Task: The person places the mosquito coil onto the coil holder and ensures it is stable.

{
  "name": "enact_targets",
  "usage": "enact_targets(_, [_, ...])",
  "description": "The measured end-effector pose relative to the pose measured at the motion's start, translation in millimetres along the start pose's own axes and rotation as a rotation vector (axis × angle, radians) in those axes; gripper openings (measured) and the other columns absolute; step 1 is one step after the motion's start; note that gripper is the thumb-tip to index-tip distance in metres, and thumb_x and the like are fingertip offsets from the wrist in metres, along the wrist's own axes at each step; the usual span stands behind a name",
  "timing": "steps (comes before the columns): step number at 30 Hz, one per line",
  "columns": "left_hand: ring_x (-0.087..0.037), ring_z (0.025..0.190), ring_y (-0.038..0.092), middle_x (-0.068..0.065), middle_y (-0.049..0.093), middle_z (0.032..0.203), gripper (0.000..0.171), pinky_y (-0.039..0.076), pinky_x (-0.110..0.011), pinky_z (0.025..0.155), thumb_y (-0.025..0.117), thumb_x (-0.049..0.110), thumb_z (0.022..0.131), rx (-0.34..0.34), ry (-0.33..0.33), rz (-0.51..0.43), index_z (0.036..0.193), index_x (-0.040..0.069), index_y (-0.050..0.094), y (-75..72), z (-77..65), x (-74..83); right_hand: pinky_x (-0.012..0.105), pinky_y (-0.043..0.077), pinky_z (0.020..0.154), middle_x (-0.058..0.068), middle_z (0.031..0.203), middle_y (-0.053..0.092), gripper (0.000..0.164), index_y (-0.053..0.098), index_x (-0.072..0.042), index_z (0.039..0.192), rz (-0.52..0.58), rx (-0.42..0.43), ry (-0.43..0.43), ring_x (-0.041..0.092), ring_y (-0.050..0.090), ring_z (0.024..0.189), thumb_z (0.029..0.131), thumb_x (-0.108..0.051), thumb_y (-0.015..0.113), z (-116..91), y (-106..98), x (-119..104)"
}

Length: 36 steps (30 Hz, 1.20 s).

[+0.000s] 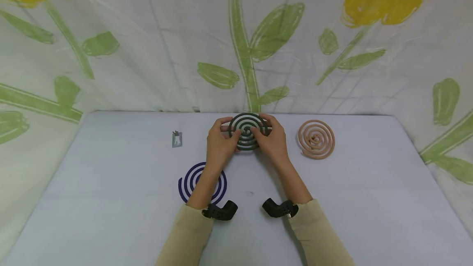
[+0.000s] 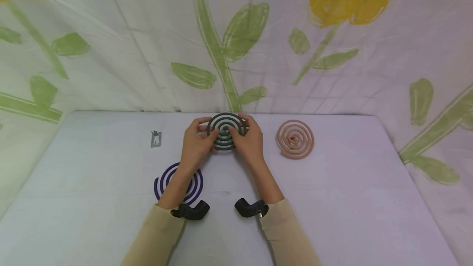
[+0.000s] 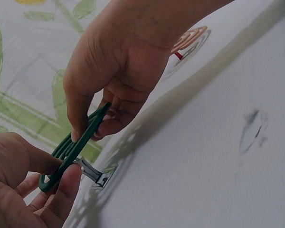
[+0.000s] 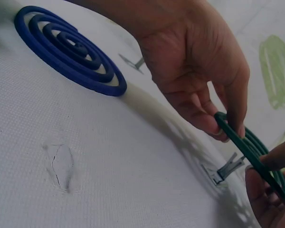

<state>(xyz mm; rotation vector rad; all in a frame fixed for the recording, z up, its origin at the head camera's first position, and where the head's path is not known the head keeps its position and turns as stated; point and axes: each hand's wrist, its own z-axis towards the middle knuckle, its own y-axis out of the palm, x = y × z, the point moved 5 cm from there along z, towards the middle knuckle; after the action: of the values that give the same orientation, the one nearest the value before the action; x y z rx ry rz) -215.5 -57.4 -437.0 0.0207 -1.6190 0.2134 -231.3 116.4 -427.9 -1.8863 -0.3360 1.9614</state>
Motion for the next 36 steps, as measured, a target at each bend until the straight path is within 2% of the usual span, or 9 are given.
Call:
enact_targets(4, [-0.020, 0.064, 0.072, -0.020, 0.068, 0.115, 0.047, 0.063, -0.037, 0.049, 0.074, 0.007, 0.095, 0.010, 0.006, -0.002, 0.140, 0.009, 0.062, 0.6, -1.0, 1.2, 0.026, 0.054, 0.077, 0.020, 0.125, 0.070, 0.049, 0.063, -0.012, 0.143, 0.008, 0.008, -0.012, 0.034, 0.070, 0.100, 0.096, -0.017, 0.076, -0.6, -0.2, -0.8])
enact_targets(10, [-0.024, 0.070, 0.074, -0.017, 0.068, 0.115, 0.045, 0.064, -0.039, 0.051, 0.075, 0.008, 0.095, 0.031, 0.001, 0.006, 0.139, 0.011, 0.063, -2.7, -0.5, 1.6, 0.031, 0.055, 0.082, 0.022, 0.124, 0.072, 0.050, 0.063, -0.010, 0.143, -0.017, 0.011, -0.037, 0.036, 0.070, 0.102, 0.096, -0.018, 0.077, -0.1, 3.0, -2.2])
enact_targets(14, [-0.020, 0.067, 0.072, -0.019, 0.069, 0.116, 0.046, 0.063, -0.037, 0.051, 0.075, 0.008, 0.095, 0.021, 0.007, 0.008, 0.139, 0.010, 0.063, -3.3, 0.7, 0.9, 0.034, 0.055, 0.083, 0.022, 0.124, 0.072, 0.050, 0.063, -0.010, 0.143, -0.025, 0.019, -0.032, 0.036, 0.070, 0.103, 0.096, -0.017, 0.077, 0.4, 3.6, -2.9])
enact_targets(22, [-0.013, 0.054, 0.064, -0.020, 0.068, 0.116, 0.046, 0.060, -0.033, 0.047, 0.074, 0.008, 0.096, 0.015, 0.016, 0.021, 0.141, 0.009, 0.062, -6.3, 2.7, -2.2, 0.027, 0.053, 0.077, 0.021, 0.122, 0.072, 0.049, 0.064, -0.010, 0.142, -0.028, 0.011, -0.025, 0.035, 0.070, 0.099, 0.095, -0.018, 0.077, 1.6, 7.6, -1.9])
enact_targets(29, [-0.012, 0.054, 0.063, -0.020, 0.069, 0.117, 0.047, 0.058, -0.028, 0.046, 0.074, 0.008, 0.095, 0.007, 0.000, 0.027, 0.140, 0.009, 0.062, -7.5, 2.4, -1.7, 0.029, 0.052, 0.079, 0.021, 0.124, 0.072, 0.050, 0.064, -0.010, 0.142, -0.042, 0.009, -0.016, 0.034, 0.069, 0.099, 0.095, -0.020, 0.078, 0.6, 7.8, 0.1])
enact_targets(36, [-0.014, 0.054, 0.065, -0.019, 0.070, 0.118, 0.046, 0.057, -0.028, 0.046, 0.074, 0.010, 0.096, -0.002, -0.007, 0.040, 0.140, 0.010, 0.062, -4.6, 0.6, -1.2, 0.035, 0.054, 0.085, 0.021, 0.125, 0.072, 0.049, 0.065, -0.010, 0.142, -0.042, 0.014, 0.004, 0.034, 0.068, 0.104, 0.095, -0.019, 0.078, -1.4, 5.2, 1.7])
